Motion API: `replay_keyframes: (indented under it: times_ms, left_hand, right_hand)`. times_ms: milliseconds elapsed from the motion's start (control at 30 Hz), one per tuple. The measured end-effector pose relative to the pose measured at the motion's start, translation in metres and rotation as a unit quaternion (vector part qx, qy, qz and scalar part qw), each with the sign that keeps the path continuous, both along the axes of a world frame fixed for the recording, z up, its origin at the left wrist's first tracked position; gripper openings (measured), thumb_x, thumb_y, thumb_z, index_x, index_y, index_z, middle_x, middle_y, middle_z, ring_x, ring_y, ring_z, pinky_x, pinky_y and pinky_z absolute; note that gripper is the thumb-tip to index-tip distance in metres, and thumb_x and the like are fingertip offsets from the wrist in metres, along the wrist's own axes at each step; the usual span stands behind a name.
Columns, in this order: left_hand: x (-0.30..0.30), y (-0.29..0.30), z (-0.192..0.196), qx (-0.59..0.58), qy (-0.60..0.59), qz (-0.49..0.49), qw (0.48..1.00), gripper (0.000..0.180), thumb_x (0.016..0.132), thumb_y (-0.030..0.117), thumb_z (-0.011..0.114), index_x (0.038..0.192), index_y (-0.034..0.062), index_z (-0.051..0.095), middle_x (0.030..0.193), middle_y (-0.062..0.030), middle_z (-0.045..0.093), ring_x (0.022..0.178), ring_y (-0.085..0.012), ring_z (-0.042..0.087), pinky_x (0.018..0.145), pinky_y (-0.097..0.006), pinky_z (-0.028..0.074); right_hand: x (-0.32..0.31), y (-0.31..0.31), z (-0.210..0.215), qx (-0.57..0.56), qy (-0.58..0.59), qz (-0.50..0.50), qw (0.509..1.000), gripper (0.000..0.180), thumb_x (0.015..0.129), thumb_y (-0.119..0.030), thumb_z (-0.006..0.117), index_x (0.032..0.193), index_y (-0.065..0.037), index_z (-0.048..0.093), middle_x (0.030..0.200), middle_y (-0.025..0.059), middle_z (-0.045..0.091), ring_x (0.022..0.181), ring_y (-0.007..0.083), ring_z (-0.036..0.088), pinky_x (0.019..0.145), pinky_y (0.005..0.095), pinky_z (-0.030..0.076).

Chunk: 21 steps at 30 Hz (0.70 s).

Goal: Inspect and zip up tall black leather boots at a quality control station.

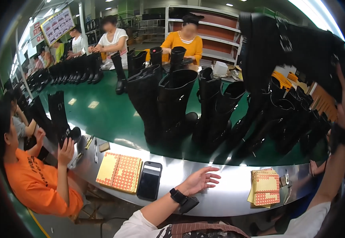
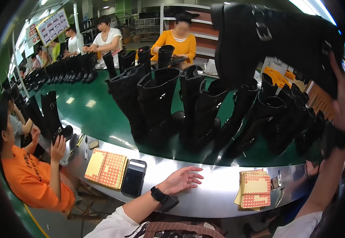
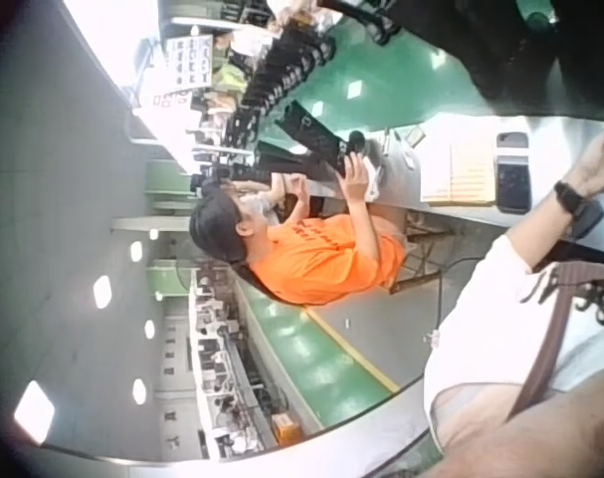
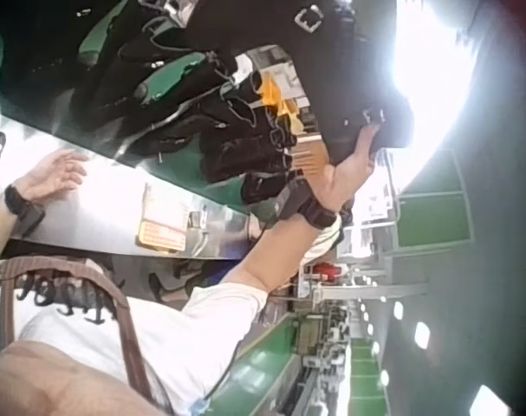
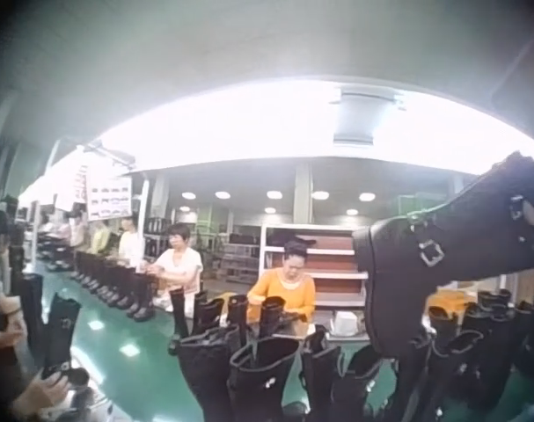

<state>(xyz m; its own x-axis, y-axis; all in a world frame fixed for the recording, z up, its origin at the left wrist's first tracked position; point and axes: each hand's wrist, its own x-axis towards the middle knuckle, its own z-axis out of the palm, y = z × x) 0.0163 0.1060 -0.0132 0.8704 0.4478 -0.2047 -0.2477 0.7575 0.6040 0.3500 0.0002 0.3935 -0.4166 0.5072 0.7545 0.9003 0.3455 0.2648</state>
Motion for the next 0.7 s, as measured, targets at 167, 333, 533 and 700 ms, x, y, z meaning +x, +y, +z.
replay_keyframes:
  times_ms: [167,333,533,700]
  left_hand:
    - [-0.003,0.011,-0.029,-0.042,0.022,0.03,0.998,0.043,0.103,0.033,0.035,0.129,0.0033,0.051,0.11,-0.0132,0.062,0.101,-0.0238,0.061,0.09,-0.036,0.049]
    - [-0.008,0.014,-0.044,-0.087,0.02,0.055,0.994,0.035,0.101,0.027,0.043,0.123,0.0014,0.052,0.1,-0.013,0.063,0.094,-0.0242,0.063,0.086,-0.036,0.051]
    - [-0.009,0.014,-0.038,-0.092,0.043,0.042,0.994,0.033,0.101,0.021,0.041,0.126,-0.0002,0.047,0.102,-0.013,0.061,0.092,-0.0218,0.063,0.089,-0.036,0.051]
    - [-0.011,0.016,-0.034,-0.097,0.056,0.022,0.994,0.033,0.102,0.021,0.04,0.127,-0.0005,0.046,0.103,-0.012,0.059,0.094,-0.0206,0.062,0.089,-0.035,0.051]
  right_hand:
    - [0.006,0.155,0.025,0.025,0.463,0.003,0.886,0.075,0.084,-0.055,0.064,0.126,0.006,0.054,0.124,0.0178,0.057,0.112,0.0237,0.056,0.097,0.0306,0.042]
    - [-0.003,0.33,-0.029,0.01,0.453,-0.068,0.889,0.064,0.072,-0.051,0.078,0.095,0.008,0.068,0.084,0.0155,0.069,0.079,0.0217,0.066,0.074,0.0337,0.051]
    - [-0.028,0.477,-0.124,-0.152,0.314,-0.304,0.887,0.057,0.067,-0.044,0.079,0.102,0.0,0.07,0.108,0.0218,0.067,0.103,0.0356,0.065,0.088,0.0398,0.052]
    - [-0.04,0.553,-0.178,-0.312,0.076,-0.36,0.876,0.032,0.087,-0.019,0.055,0.113,-0.005,0.067,0.119,0.0197,0.063,0.111,0.0351,0.061,0.093,0.0435,0.05]
